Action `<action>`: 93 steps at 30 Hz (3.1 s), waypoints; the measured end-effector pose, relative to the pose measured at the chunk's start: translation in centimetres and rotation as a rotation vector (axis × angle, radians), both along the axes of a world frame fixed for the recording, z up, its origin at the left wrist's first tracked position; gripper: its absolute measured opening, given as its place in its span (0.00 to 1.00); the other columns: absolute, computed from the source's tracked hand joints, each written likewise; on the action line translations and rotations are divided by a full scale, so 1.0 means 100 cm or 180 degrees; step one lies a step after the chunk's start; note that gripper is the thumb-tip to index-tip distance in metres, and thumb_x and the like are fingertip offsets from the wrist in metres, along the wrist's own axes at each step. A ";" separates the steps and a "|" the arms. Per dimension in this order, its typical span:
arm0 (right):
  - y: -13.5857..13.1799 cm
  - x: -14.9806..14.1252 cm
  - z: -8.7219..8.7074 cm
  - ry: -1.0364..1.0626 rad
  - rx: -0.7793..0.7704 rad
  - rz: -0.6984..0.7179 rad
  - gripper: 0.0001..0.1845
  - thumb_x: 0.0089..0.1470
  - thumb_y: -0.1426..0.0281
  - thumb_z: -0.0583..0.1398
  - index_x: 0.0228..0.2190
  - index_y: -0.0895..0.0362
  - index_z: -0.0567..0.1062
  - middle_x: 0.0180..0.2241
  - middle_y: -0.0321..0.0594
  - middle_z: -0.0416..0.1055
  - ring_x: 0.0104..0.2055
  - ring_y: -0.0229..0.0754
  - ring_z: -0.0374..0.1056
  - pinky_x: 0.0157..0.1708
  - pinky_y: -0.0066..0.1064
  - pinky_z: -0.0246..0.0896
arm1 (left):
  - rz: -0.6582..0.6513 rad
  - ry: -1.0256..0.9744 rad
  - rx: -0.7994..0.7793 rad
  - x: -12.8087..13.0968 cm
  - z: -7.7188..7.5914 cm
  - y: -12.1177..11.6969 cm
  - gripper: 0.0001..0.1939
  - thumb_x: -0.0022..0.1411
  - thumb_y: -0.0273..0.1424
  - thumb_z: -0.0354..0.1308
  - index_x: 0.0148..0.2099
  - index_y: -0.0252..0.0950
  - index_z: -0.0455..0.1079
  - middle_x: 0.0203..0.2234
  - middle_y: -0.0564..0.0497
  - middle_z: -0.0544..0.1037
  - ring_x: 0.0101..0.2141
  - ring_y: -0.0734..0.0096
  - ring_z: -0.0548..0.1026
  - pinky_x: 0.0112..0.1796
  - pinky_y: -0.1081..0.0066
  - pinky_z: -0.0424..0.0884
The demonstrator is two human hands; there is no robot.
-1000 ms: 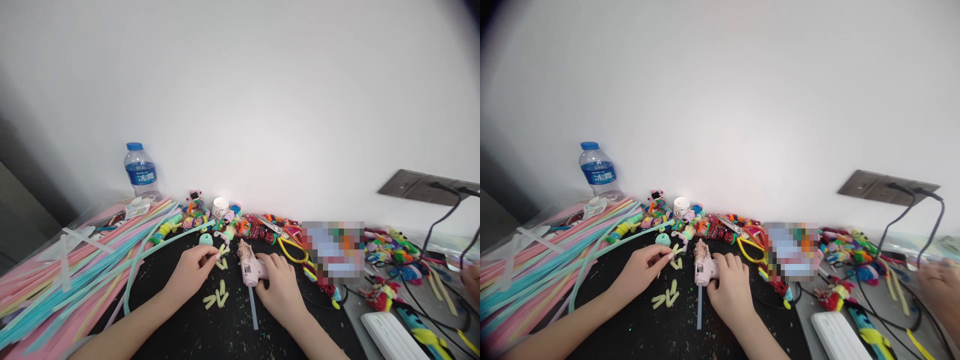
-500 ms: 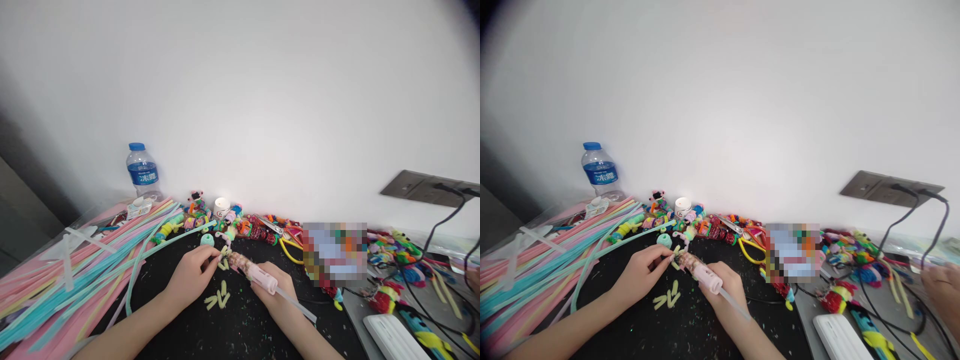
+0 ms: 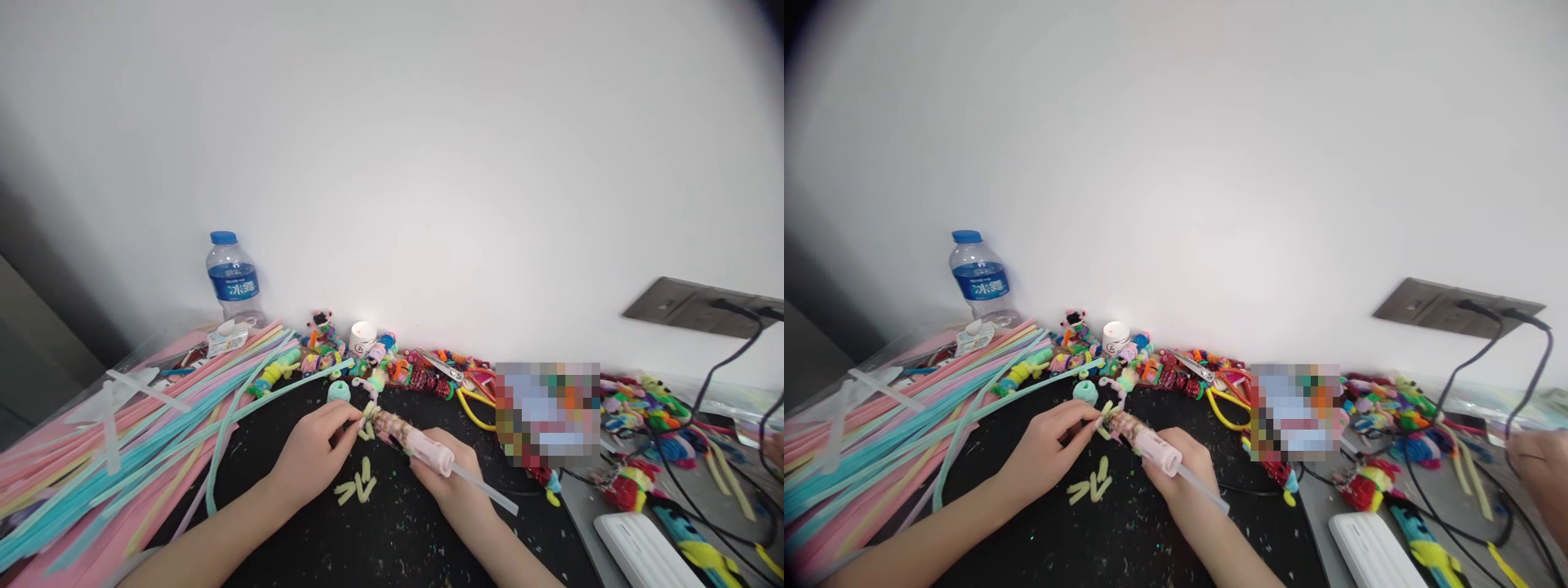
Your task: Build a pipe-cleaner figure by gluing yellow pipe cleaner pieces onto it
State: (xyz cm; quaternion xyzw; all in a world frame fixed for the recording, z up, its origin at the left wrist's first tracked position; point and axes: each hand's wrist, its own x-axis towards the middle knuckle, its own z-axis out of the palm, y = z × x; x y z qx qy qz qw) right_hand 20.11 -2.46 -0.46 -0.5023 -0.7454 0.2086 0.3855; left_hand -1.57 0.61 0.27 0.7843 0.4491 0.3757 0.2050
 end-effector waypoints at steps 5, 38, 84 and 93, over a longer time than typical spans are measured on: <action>0.000 0.001 0.000 0.0006 0.0022 -0.0006 0.03 0.48 0.72 0.57 0.27 0.58 0.72 0.25 0.38 0.71 0.25 0.39 0.67 0.25 0.26 0.60 | -0.0030 -0.0026 0.0028 0.001 0.000 -0.001 0.10 0.63 0.29 0.45 0.35 0.36 0.69 0.28 0.51 0.73 0.27 0.71 0.69 0.28 0.74 0.63; -0.001 0.000 -0.001 0.0126 -0.0071 0.0023 0.02 0.47 0.73 0.58 0.28 0.57 0.72 0.26 0.36 0.69 0.26 0.38 0.65 0.26 0.26 0.57 | -0.0062 -0.0133 0.0142 -0.001 -0.004 0.001 0.09 0.62 0.27 0.48 0.36 0.36 0.69 0.29 0.50 0.73 0.25 0.73 0.68 0.27 0.75 0.63; 0.001 0.005 -0.007 -0.0176 -0.0053 -0.0405 0.03 0.51 0.71 0.56 0.31 0.55 0.71 0.28 0.36 0.70 0.29 0.39 0.67 0.28 0.26 0.59 | -0.0027 -0.0304 0.0082 0.000 0.001 0.000 0.08 0.62 0.27 0.48 0.35 0.36 0.70 0.29 0.50 0.73 0.27 0.72 0.69 0.27 0.75 0.64; 0.000 0.007 0.007 -0.1404 0.0258 -0.0453 0.25 0.41 0.79 0.53 0.45 0.58 0.65 0.40 0.44 0.67 0.41 0.49 0.63 0.38 0.38 0.53 | -0.0261 -0.1034 -0.1042 0.001 0.005 0.001 0.10 0.62 0.34 0.49 0.34 0.34 0.66 0.16 0.58 0.62 0.16 0.79 0.63 0.20 0.77 0.59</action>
